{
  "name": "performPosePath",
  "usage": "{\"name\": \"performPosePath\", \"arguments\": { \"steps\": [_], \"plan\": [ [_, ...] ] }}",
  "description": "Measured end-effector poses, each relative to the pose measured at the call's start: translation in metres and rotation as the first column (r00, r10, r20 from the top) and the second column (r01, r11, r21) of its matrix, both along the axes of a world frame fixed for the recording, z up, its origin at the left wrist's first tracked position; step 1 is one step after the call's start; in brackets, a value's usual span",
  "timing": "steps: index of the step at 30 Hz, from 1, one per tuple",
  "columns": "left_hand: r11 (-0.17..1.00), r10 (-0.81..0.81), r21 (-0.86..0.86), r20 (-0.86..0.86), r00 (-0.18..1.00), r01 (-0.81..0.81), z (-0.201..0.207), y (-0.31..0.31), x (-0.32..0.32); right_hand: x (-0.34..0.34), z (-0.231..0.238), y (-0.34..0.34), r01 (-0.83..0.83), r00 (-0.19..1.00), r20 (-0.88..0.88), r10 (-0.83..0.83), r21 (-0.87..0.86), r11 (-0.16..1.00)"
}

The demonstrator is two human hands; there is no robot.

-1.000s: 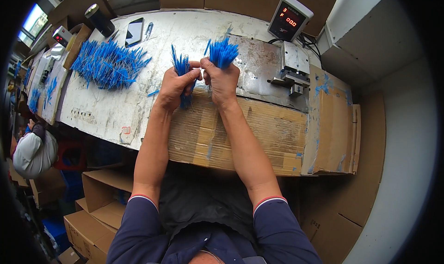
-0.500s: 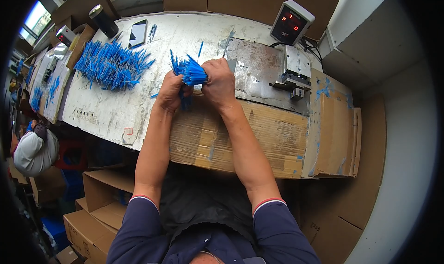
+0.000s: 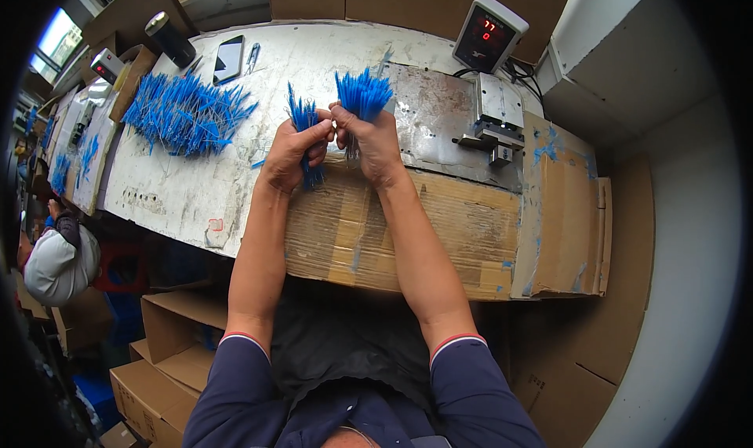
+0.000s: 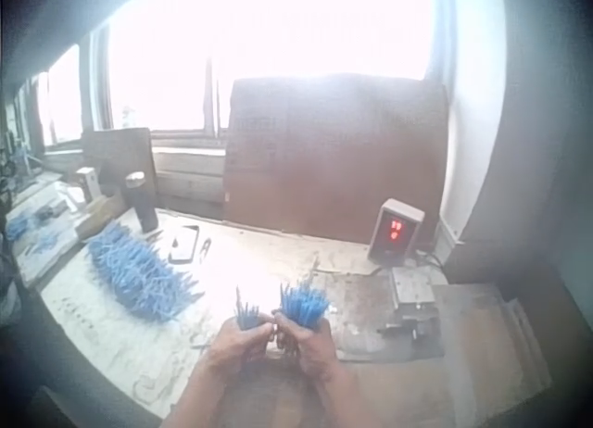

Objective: Manually gathering blue plastic bristles into bunches and using a desktop machine to clamp or secure them together.

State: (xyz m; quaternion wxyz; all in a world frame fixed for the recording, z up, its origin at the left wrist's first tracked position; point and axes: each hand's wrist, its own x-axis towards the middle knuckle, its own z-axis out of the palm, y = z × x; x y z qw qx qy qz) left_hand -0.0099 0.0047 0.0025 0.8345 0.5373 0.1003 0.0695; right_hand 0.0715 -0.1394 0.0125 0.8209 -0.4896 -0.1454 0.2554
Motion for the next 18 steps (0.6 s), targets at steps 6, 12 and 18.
{"name": "performPosePath", "arguments": {
  "steps": [6, 12, 18],
  "plan": [
    [0.999, 0.009, 0.031, 0.045, 0.999, -0.010, 0.001, -0.007, 0.001, 0.000, -0.007, 0.006, 0.218, 0.976, -0.045, -0.215, 0.083, 0.972],
    [1.000, 0.004, 0.007, 0.060, 0.998, -0.004, 0.006, -0.009, 0.001, 0.002, -0.005, 0.001, 0.240, 0.970, 0.010, -0.243, 0.121, 0.963],
    [0.990, -0.121, 0.072, 0.029, 0.992, 0.118, 0.001, -0.008, 0.001, 0.000, -0.007, -0.002, 0.088, 0.978, 0.189, -0.083, -0.015, 0.996]
  ]
}}
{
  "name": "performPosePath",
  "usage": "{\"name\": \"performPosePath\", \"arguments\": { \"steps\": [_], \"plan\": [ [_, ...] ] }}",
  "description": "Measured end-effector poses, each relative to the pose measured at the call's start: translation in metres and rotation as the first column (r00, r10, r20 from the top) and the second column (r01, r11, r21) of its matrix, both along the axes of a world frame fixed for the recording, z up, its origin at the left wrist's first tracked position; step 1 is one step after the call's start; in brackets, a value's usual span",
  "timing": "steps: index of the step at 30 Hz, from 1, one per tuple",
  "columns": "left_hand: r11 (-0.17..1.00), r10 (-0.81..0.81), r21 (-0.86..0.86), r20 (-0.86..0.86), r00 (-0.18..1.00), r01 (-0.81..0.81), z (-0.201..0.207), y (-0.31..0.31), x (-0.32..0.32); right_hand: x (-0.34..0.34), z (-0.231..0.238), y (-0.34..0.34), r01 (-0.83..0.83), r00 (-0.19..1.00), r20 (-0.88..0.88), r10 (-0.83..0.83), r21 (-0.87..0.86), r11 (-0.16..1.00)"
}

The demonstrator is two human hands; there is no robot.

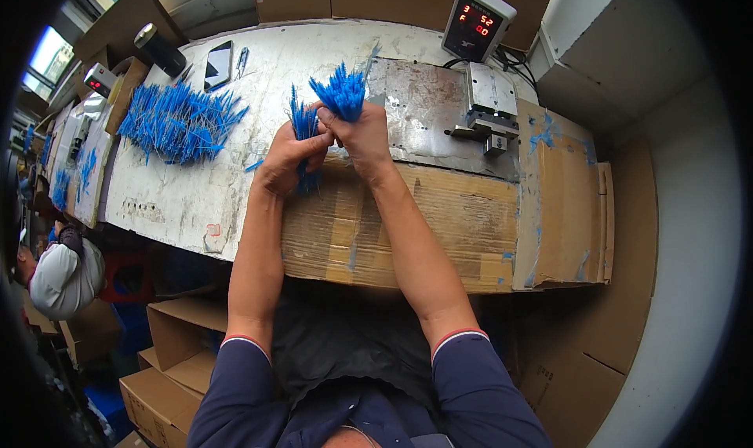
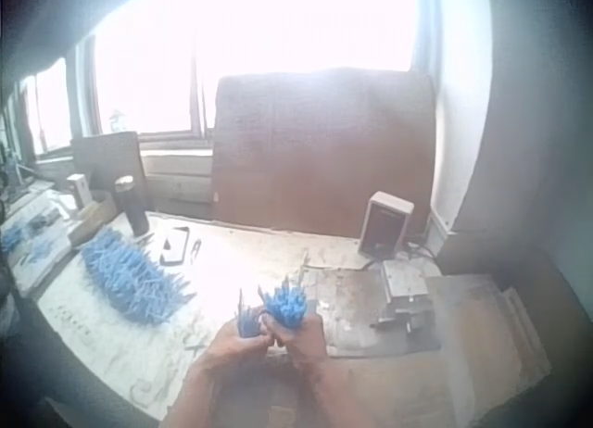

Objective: Manually gathering blue plastic bristles into bunches and using a desktop machine to clamp or secure them together.

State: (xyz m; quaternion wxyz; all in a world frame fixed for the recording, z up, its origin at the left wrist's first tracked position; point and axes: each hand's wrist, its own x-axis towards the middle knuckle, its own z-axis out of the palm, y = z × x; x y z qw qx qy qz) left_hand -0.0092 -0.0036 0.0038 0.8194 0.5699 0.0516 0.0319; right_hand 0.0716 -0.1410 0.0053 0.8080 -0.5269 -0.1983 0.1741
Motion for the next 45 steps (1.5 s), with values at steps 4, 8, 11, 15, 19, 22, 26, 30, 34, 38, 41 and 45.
{"name": "performPosePath", "arguments": {
  "steps": [4, 8, 11, 15, 19, 22, 26, 30, 34, 38, 41, 45],
  "plan": [
    [0.999, -0.006, 0.037, -0.026, 1.000, 0.007, -0.002, -0.002, 0.000, 0.002, -0.002, 0.002, -0.003, 0.996, 0.094, 0.006, -0.029, 1.000],
    [0.999, 0.007, 0.051, -0.067, 0.998, -0.003, -0.001, -0.002, -0.001, 0.004, -0.003, 0.000, -0.054, 0.990, 0.119, 0.070, -0.133, 0.990],
    [0.999, -0.008, 0.050, -0.056, 0.998, 0.011, -0.001, -0.003, 0.000, 0.007, -0.007, -0.002, -0.070, 0.990, 0.112, 0.085, -0.132, 0.989],
    [0.999, 0.010, 0.049, 0.009, 1.000, -0.010, 0.000, -0.002, 0.000, -0.001, 0.000, 0.000, -0.031, 0.999, -0.021, 0.030, -0.028, 0.999],
    [1.000, 0.025, -0.002, 0.057, 0.998, -0.025, 0.000, 0.002, 0.001, 0.004, -0.001, -0.003, 0.049, 0.998, -0.020, -0.052, -0.118, 0.992],
    [0.996, 0.022, -0.091, 0.010, 1.000, -0.021, -0.003, 0.004, 0.001, 0.001, 0.000, -0.001, 0.102, 0.994, -0.028, -0.106, -0.097, 0.990],
    [0.984, 0.054, -0.172, -0.002, 0.999, -0.054, -0.008, 0.006, 0.004, 0.001, -0.001, 0.001, 0.119, 0.991, -0.065, -0.120, -0.026, 0.993],
    [0.986, 0.081, -0.150, 0.013, 0.997, -0.078, -0.014, 0.009, 0.009, 0.002, -0.003, 0.004, 0.176, 0.982, -0.079, -0.174, 0.026, 0.984],
    [0.977, 0.177, -0.135, 0.063, 0.982, -0.167, -0.014, 0.005, 0.008, 0.001, -0.002, 0.005, 0.183, 0.983, -0.039, -0.181, 0.031, 0.983],
    [0.995, 0.096, -0.032, 0.045, 0.994, -0.095, -0.015, 0.005, 0.007, -0.001, 0.006, 0.000, 0.031, 0.994, -0.108, -0.033, -0.023, 0.999],
    [0.998, 0.057, -0.033, 0.068, 0.996, -0.055, -0.020, 0.004, 0.010, 0.000, 0.003, 0.000, 0.007, 0.992, -0.124, -0.007, -0.004, 1.000],
    [0.983, 0.182, -0.033, 0.039, 0.983, -0.181, -0.013, 0.001, 0.008, -0.007, 0.011, 0.006, 0.196, 0.973, -0.138, -0.185, 0.074, 0.978]
  ]
}}
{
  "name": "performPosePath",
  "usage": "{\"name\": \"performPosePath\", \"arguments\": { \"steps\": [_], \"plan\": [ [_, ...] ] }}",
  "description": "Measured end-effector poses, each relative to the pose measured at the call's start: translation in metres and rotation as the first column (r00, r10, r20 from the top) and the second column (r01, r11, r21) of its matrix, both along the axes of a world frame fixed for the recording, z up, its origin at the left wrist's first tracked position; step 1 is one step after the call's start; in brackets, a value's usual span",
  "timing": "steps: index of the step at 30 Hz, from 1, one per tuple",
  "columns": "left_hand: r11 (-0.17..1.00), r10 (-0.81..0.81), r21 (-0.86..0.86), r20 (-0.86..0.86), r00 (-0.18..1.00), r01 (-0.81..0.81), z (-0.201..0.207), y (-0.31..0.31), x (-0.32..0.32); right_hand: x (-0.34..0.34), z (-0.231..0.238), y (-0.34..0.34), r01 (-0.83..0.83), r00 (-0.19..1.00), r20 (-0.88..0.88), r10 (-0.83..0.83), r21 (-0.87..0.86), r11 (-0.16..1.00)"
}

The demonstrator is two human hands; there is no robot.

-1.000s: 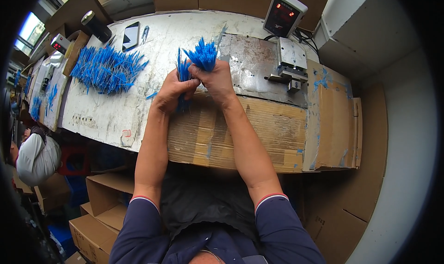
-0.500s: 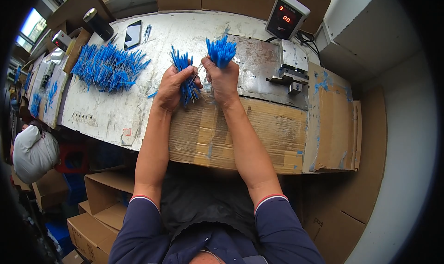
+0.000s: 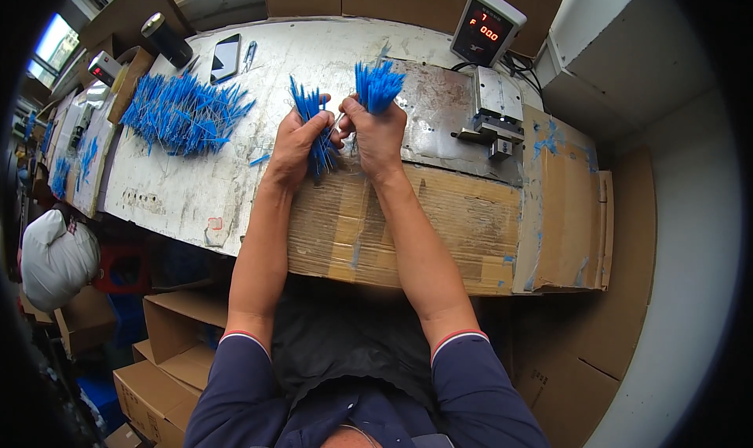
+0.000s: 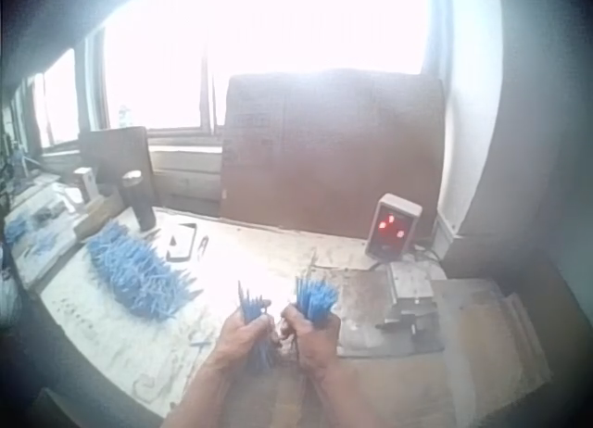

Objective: Manually gathering blue plastic bristles into bunches and using a desktop machine to clamp or secure them together.

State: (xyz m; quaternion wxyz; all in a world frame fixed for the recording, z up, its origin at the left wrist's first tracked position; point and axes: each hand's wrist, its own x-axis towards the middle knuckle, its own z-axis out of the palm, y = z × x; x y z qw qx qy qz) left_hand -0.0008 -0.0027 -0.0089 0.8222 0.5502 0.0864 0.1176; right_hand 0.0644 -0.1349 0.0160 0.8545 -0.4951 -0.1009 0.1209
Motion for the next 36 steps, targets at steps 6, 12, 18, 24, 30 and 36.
{"name": "performPosePath", "arguments": {
  "steps": [6, 12, 18, 24, 30, 36],
  "plan": [
    [0.948, 0.260, -0.211, 0.089, 0.961, -0.237, -0.012, 0.004, 0.011, 0.005, -0.014, 0.009, 0.261, 0.965, -0.030, -0.259, 0.086, 0.961],
    [0.925, 0.307, -0.283, 0.158, 0.938, -0.255, -0.015, 0.005, 0.010, 0.000, -0.013, 0.011, 0.329, 0.944, -0.025, -0.329, 0.121, 0.936],
    [0.868, 0.400, -0.374, 0.137, 0.906, -0.327, -0.020, 0.017, 0.009, 0.007, -0.014, 0.007, 0.371, 0.928, 0.007, -0.374, 0.114, 0.922],
    [0.703, 0.591, -0.554, 0.108, 0.799, -0.445, -0.028, 0.049, 0.002, 0.043, -0.027, -0.019, 0.451, 0.892, -0.155, -0.425, 0.213, 0.867],
    [0.907, 0.277, -0.328, -0.011, 0.961, -0.265, -0.020, 0.011, 0.007, 0.036, -0.027, -0.012, 0.411, 0.903, -0.258, -0.343, 0.291, 0.864],
    [0.965, 0.155, -0.215, 0.004, 0.988, -0.150, -0.005, -0.012, 0.009, 0.028, -0.034, -0.002, 0.338, 0.918, -0.315, -0.241, 0.306, 0.890]
  ]
}}
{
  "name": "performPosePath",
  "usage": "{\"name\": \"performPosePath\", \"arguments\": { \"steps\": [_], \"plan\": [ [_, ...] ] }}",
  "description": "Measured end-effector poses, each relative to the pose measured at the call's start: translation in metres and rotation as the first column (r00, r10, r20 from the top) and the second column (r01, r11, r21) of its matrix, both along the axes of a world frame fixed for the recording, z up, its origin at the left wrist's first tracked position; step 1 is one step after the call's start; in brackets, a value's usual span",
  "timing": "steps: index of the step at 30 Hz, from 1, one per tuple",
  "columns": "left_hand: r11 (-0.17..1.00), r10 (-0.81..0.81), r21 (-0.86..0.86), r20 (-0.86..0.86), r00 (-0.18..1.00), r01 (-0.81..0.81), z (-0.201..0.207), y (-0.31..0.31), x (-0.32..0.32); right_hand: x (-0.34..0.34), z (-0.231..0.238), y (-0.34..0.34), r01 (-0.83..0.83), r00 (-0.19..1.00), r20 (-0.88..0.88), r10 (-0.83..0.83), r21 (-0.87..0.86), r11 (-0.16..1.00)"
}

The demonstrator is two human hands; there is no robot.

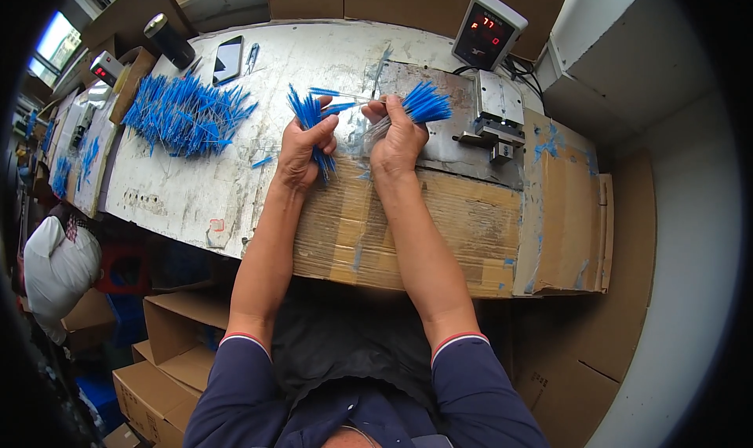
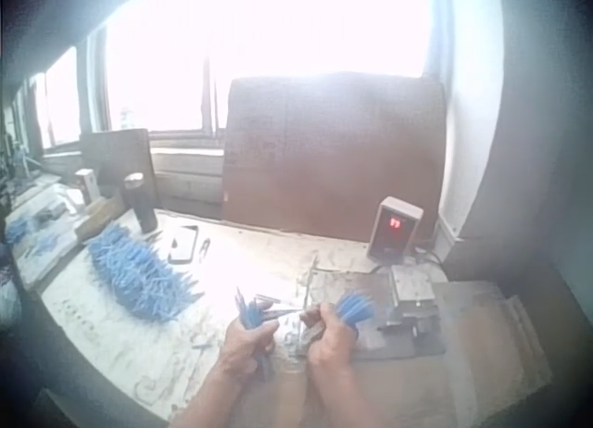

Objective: Manually gathering blue plastic bristles into bunches and using a desktop machine to clamp or secure them together.

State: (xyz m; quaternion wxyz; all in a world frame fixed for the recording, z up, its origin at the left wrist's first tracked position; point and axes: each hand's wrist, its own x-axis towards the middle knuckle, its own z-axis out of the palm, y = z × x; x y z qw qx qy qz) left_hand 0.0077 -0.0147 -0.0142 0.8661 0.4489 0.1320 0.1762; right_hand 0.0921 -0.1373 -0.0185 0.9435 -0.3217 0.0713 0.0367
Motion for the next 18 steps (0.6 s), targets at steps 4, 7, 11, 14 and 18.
{"name": "performPosePath", "arguments": {
  "steps": [4, 7, 11, 14, 18],
  "plan": [
    [0.995, 0.087, -0.062, 0.042, 0.995, -0.085, -0.003, 0.003, 0.001, -0.016, 0.000, 0.012, -0.085, 0.996, 0.011, 0.086, -0.084, 0.993],
    [0.992, 0.115, -0.067, 0.088, 0.989, -0.109, -0.004, 0.007, 0.000, -0.020, -0.004, 0.015, -0.130, 0.991, 0.016, 0.132, -0.097, 0.987],
    [0.983, 0.178, -0.063, 0.155, 0.972, -0.170, 0.001, 0.013, -0.003, -0.020, -0.004, 0.015, -0.264, 0.964, -0.011, 0.266, -0.177, 0.948],
    [0.972, 0.233, -0.081, 0.184, 0.955, -0.222, 0.006, 0.017, -0.005, -0.018, -0.005, 0.011, -0.357, 0.931, 0.007, 0.365, -0.196, 0.913],
    [0.976, 0.211, 0.019, 0.172, 0.962, -0.217, 0.002, 0.032, -0.011, -0.025, 0.007, 0.014, -0.388, 0.919, -0.027, 0.393, -0.238, 0.891]
  ]
}}
